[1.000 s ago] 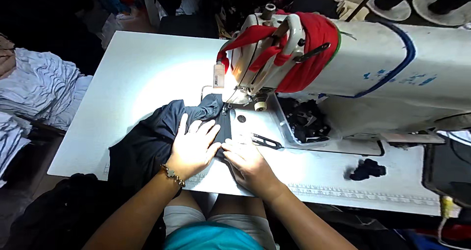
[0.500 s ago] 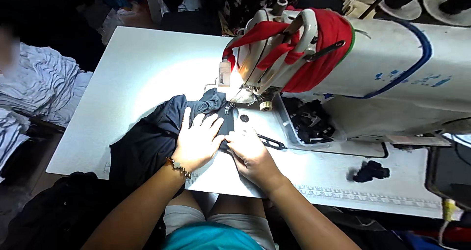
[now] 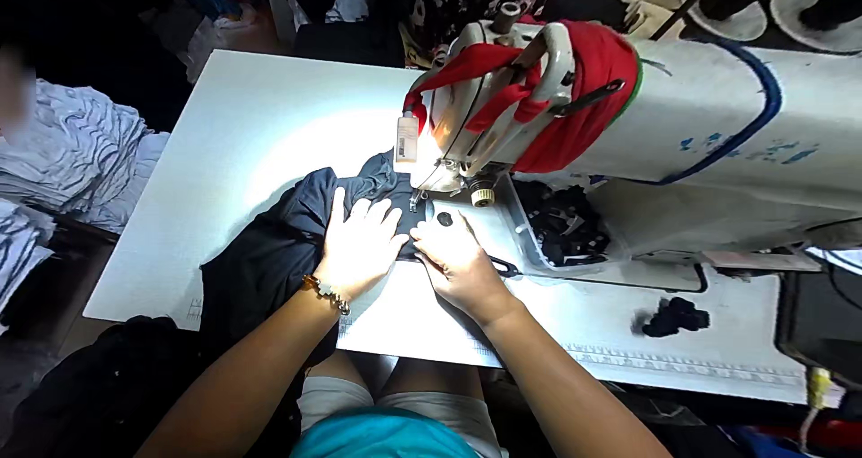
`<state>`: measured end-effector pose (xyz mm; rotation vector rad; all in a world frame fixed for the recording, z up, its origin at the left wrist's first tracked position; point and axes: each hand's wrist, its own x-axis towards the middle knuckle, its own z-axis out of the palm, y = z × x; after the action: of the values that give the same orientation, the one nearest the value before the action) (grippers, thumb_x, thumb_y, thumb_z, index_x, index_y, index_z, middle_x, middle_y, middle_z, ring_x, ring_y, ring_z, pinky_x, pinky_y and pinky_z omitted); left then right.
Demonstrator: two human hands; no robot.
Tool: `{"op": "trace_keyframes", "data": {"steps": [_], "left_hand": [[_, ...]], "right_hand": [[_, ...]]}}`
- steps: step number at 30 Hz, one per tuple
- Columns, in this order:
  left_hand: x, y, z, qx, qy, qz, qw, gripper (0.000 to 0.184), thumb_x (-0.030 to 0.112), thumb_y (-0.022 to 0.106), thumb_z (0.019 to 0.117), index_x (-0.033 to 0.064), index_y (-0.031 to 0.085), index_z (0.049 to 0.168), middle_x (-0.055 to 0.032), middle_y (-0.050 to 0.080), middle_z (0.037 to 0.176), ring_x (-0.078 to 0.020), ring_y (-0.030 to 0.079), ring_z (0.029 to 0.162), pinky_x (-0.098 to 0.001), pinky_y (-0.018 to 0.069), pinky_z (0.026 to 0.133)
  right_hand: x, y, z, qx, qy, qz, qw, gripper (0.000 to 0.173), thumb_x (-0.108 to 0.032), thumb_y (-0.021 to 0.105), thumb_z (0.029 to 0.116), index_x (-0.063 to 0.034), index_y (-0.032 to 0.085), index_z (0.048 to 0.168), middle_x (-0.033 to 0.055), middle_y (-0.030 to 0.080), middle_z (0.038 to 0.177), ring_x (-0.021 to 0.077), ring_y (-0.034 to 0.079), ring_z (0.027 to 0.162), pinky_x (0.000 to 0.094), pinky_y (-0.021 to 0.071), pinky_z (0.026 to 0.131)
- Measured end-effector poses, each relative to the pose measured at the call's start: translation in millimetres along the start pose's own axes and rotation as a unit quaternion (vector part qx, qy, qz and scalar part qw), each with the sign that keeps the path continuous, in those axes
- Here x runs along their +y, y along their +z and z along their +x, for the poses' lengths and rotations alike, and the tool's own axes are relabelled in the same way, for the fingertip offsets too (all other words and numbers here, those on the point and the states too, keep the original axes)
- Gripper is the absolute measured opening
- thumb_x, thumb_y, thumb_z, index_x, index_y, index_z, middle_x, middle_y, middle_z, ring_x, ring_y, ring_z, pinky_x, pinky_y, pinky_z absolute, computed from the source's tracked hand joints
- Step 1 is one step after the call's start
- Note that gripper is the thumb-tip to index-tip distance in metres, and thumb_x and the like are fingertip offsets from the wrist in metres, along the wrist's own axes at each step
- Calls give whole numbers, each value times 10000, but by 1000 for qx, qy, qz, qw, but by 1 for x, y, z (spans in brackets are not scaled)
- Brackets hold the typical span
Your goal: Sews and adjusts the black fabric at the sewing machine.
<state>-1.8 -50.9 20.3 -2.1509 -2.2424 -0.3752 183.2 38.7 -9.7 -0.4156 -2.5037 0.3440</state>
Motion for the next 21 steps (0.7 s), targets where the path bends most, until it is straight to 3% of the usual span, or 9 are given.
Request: {"op": "trace_keyframes", "data": {"steps": [1, 3, 5, 8, 11, 14, 15, 18, 21], "left_hand": [[-3, -4, -2, 38, 27, 5, 999, 399, 358, 476, 1065, 81, 723, 1212, -133, 684, 1232, -353, 606, 1253, -726, 187, 1178], [-9, -18, -10, 94, 109, 17, 989, 315, 276, 554, 1031, 39, 708, 891, -149, 662, 890, -376, 659, 1021, -749, 255, 1128], [-4, -36, -21, 72, 184, 20, 980, 305, 223, 565, 1014, 48, 681, 792, -114, 637, 766, -340, 669, 902, -685, 318, 1130], [11, -45, -32, 14, 254, -15, 967, 254, 184, 592, 975, 65, 698, 776, -58, 651, 695, -263, 686, 791, -637, 233, 1211], [5, -25, -28, 77, 251, -104, 959, 206, 194, 544, 895, 95, 682, 778, -33, 621, 693, -239, 652, 782, -644, 274, 1165], [3, -8, -29, 74, 116, -96, 986, 393, 259, 436, 1024, 144, 721, 1269, -110, 672, 953, -301, 648, 1007, -624, 329, 1116], [9, -4, -30, 63, 63, -62, 994, 419, 304, 421, 1065, 147, 686, 1349, -149, 678, 1004, -339, 650, 1039, -637, 311, 1140], [35, -6, -28, 21, -34, 42, 998, 379, 311, 534, 1044, 43, 738, 1219, -192, 699, 1026, -377, 672, 1025, -624, 364, 1119], [41, -15, -22, -19, -53, 82, 995, 278, 300, 609, 1014, 98, 779, 1100, -144, 675, 1075, -351, 610, 1079, -590, 365, 1015]], "right_hand": [[3, -1, 2, 0, -6, 0, 1000, 232, -57, 577, 950, 16, 769, 1056, 176, 735, 1203, 346, 665, 1219, 618, 363, 1156], [6, -2, 6, -3, -13, 3, 1000, 224, -45, 572, 945, 15, 768, 1037, 177, 739, 1191, 348, 674, 1203, 629, 363, 1146], [3, -3, 8, -10, -6, -3, 1000, 234, -63, 567, 947, -1, 771, 1044, 165, 743, 1193, 340, 677, 1204, 625, 359, 1153], [-17, -2, 7, -1, -19, 5, 1000, 206, -91, 613, 904, -26, 776, 1013, 178, 745, 1103, 374, 674, 1158, 669, 350, 1127], [-41, 0, -11, 20, -36, 3, 999, 146, -95, 634, 884, -61, 768, 931, 113, 754, 1032, 303, 690, 1092, 513, 486, 1035], [-46, -1, -32, 16, -26, 1, 1000, 155, -64, 640, 881, -51, 774, 958, 108, 763, 1087, 287, 692, 1152, 524, 464, 1086], [-46, -2, -35, 13, -24, -1, 1000, 167, -57, 642, 878, -44, 777, 976, 114, 762, 1110, 294, 687, 1171, 554, 425, 1120], [-44, -7, -37, 5, -32, -16, 999, 149, -55, 651, 859, -43, 766, 953, 115, 759, 1115, 292, 686, 1178, 590, 385, 1148], [-44, -10, -38, 0, -37, -18, 999, 138, -49, 643, 853, -34, 756, 930, 128, 759, 1115, 299, 687, 1181, 593, 361, 1170]]}}
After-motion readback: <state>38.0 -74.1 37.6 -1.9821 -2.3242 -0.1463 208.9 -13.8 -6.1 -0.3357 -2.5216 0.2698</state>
